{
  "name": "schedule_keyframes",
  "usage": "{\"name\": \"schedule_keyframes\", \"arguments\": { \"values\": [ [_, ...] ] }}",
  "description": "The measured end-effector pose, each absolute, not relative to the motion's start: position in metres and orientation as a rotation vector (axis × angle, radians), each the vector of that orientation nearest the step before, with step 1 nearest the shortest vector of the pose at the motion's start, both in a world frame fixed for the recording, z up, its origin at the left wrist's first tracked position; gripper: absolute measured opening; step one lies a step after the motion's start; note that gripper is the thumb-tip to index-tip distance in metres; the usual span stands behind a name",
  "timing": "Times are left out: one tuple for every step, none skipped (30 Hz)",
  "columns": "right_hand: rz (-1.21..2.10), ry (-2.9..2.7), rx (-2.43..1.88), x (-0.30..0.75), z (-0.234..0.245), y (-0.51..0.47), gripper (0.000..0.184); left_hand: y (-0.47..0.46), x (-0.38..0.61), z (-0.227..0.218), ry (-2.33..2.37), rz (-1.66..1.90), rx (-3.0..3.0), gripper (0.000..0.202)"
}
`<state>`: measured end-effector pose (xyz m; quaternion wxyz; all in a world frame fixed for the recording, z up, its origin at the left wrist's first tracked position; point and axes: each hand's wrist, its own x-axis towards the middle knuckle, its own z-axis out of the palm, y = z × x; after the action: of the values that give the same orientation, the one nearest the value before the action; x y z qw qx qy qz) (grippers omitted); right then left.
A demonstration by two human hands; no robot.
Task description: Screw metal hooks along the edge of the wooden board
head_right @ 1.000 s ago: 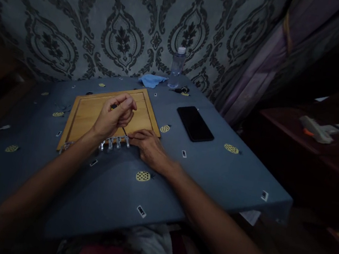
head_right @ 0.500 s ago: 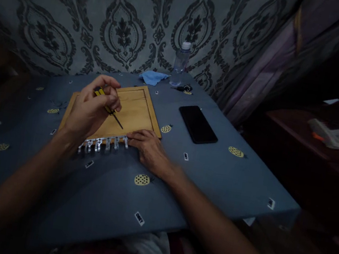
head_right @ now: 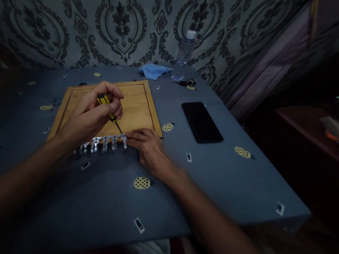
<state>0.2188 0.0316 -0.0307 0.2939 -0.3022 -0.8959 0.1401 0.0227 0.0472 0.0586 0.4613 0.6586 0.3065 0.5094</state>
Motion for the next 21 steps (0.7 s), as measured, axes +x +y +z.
{"name": "schedule_keyframes", "arguments": {
  "values": [
    [0.374, -2.384, -0.809, 0.219, -0.03, 0.031, 0.061, 0.047, 0.023, 0.058, 0.753, 1.251, 1.619, 0.01],
    [0.378, -2.386, -0.813, 0.219, -0.03, 0.031, 0.061, 0.047, 0.023, 0.057, 0.753, 1.251, 1.615, 0.009],
    [0.384, -2.39, -0.814, 0.218, -0.03, 0.031, 0.06, 0.047, 0.022, 0.057, 0.75, 1.25, 1.611, 0.008],
    [0.389, -2.392, -0.814, 0.218, -0.029, 0.031, 0.059, 0.047, 0.022, 0.057, 0.745, 1.254, 1.607, 0.008],
    [0.392, -2.393, -0.812, 0.218, -0.029, 0.031, 0.058, 0.048, 0.022, 0.057, 0.741, 1.257, 1.604, 0.008],
    [0.393, -2.393, -0.81, 0.218, -0.029, 0.031, 0.058, 0.048, 0.022, 0.057, 0.739, 1.262, 1.601, 0.008],
    [0.391, -2.39, -0.809, 0.218, -0.029, 0.031, 0.058, 0.048, 0.023, 0.057, 0.738, 1.265, 1.6, 0.008],
    [0.389, -2.386, -0.807, 0.218, -0.029, 0.032, 0.058, 0.048, 0.023, 0.056, 0.738, 1.267, 1.598, 0.009],
    [0.387, -2.383, -0.803, 0.218, -0.03, 0.032, 0.058, 0.048, 0.023, 0.056, 0.737, 1.268, 1.595, 0.009],
    [0.385, -2.382, -0.798, 0.218, -0.03, 0.032, 0.059, 0.048, 0.024, 0.056, 0.738, 1.265, 1.591, 0.01],
    [0.386, -2.381, -0.795, 0.219, -0.03, 0.032, 0.059, 0.048, 0.024, 0.055, 0.738, 1.262, 1.587, 0.01],
    [0.386, -2.38, -0.796, 0.219, -0.03, 0.032, 0.059, 0.048, 0.024, 0.055, 0.739, 1.259, 1.585, 0.01],
    [0.385, -2.381, -0.799, 0.219, -0.03, 0.032, 0.059, 0.048, 0.025, 0.055, 0.744, 1.256, 1.585, 0.01],
    [0.383, -2.382, -0.804, 0.219, -0.03, 0.032, 0.059, 0.047, 0.025, 0.055, 0.749, 1.253, 1.588, 0.01],
    [0.381, -2.383, -0.811, 0.219, -0.03, 0.031, 0.06, 0.047, 0.026, 0.055, 0.752, 1.251, 1.594, 0.009],
    [0.379, -2.385, -0.815, 0.219, -0.029, 0.031, 0.059, 0.047, 0.026, 0.056, 0.758, 1.249, 1.605, 0.009],
    [0.377, -2.387, -0.816, 0.219, -0.029, 0.031, 0.059, 0.046, 0.026, 0.057, 0.768, 1.247, 1.623, 0.01],
    [0.374, -2.389, -0.812, 0.218, -0.029, 0.031, 0.059, 0.045, 0.026, 0.058, 0.787, 1.246, 1.646, 0.011],
    [0.371, -2.389, -0.806, 0.218, -0.028, 0.03, 0.058, 0.045, 0.025, 0.06, 0.811, 1.245, 1.677, 0.011],
    [0.367, -2.39, -0.8, 0.218, -0.028, 0.03, 0.057, 0.044, 0.024, 0.062, 0.838, 1.237, 1.716, 0.012],
    [0.365, -2.391, -0.797, 0.218, -0.028, 0.031, 0.056, 0.044, 0.022, 0.065, 0.866, 1.219, 1.762, 0.013]
  ]
}}
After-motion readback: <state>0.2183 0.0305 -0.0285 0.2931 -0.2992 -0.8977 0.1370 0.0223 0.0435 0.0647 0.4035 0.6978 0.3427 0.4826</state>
